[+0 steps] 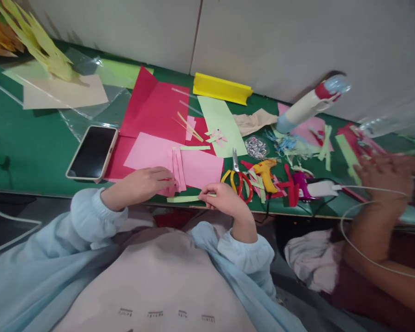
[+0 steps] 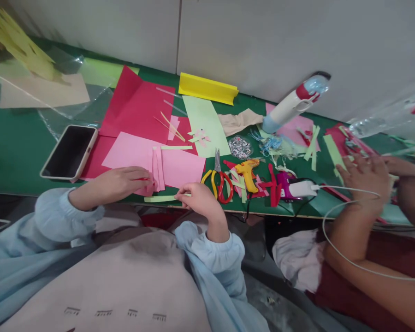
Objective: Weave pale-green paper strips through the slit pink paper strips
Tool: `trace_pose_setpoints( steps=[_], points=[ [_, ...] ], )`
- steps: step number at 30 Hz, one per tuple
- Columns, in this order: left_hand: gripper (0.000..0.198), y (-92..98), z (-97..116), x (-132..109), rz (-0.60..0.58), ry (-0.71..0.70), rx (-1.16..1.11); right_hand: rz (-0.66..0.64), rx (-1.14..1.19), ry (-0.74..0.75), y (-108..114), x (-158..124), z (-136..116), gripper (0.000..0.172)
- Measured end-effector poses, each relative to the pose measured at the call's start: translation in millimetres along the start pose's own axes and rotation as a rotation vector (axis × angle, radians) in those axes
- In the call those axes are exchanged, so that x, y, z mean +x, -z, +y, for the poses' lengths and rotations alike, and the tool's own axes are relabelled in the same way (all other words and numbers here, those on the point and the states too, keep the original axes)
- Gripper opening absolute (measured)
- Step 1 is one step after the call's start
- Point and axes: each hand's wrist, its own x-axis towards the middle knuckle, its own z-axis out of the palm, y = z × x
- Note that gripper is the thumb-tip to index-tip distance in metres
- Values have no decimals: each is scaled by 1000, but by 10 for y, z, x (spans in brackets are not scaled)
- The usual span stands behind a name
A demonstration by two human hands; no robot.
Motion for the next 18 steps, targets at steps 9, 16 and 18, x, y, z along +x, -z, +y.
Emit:
trace_pose_setpoints(
  steps=[9, 16, 18],
  points=[
    [38, 81, -43, 72, -111, -5, -34, -18, -16, -15, -4, -23, -52, 14],
    [29, 91, -49, 100, -110, -32, -92, -24, -14, -26, -9, -27, -52, 13],
    [30, 95, -46, 105, -106, -40, -94, -23, -23, -26, -7, -31, -57, 14]
  ],
)
